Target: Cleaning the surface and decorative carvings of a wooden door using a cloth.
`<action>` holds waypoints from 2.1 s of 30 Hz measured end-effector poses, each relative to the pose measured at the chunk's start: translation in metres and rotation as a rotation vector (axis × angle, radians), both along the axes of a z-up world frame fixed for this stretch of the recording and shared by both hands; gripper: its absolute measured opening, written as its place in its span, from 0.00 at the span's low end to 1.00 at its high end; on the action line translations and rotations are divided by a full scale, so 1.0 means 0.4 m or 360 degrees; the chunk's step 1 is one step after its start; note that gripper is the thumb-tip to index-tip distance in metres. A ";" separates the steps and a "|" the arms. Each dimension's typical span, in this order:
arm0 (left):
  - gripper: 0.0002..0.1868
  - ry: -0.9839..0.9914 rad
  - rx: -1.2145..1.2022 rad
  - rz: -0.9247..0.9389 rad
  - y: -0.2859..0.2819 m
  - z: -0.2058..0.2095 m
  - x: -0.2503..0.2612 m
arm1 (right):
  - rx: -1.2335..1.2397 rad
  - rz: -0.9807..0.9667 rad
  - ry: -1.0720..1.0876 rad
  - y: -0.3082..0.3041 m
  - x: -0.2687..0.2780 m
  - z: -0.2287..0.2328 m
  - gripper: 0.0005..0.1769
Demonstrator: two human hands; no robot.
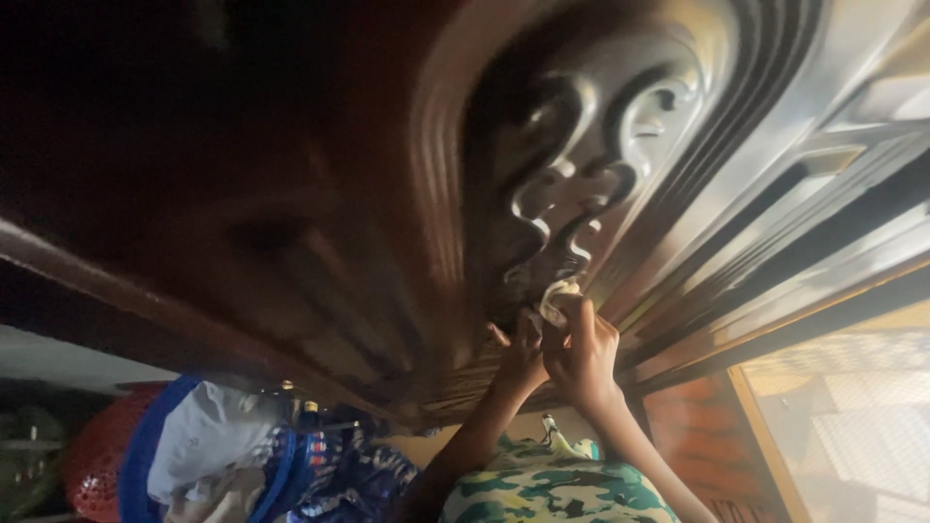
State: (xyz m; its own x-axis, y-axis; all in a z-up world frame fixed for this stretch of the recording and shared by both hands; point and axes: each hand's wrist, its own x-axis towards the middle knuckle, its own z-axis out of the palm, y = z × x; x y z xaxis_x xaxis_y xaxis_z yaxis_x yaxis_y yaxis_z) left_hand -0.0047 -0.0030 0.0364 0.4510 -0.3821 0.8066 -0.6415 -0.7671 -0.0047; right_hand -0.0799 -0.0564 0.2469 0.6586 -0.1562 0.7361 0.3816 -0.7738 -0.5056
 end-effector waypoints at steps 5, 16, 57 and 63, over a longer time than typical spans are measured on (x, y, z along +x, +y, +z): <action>0.35 -0.0117 -0.0001 0.0000 0.002 0.023 0.001 | -0.0043 -0.0012 -0.0054 -0.017 0.002 0.010 0.14; 0.36 -0.0049 -0.0032 -0.0057 0.016 -0.057 0.010 | 0.0122 0.0017 -0.0011 -0.044 -0.006 -0.035 0.18; 0.49 -0.0355 -0.0153 0.0199 -0.003 0.049 0.010 | 0.0975 -0.0004 -0.0378 -0.226 0.026 -0.209 0.24; 0.43 -0.0341 -0.0204 0.0075 -0.018 -0.068 0.038 | 0.0732 -0.0117 -0.0063 -0.130 0.022 -0.204 0.34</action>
State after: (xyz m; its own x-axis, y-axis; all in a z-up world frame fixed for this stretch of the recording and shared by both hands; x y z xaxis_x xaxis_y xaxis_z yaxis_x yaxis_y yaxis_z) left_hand 0.0107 -0.0102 0.0094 0.2794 -0.2530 0.9262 -0.5998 -0.7992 -0.0374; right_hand -0.0709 -0.1084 0.1653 0.6062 -0.5173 0.6040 0.3602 -0.4985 -0.7885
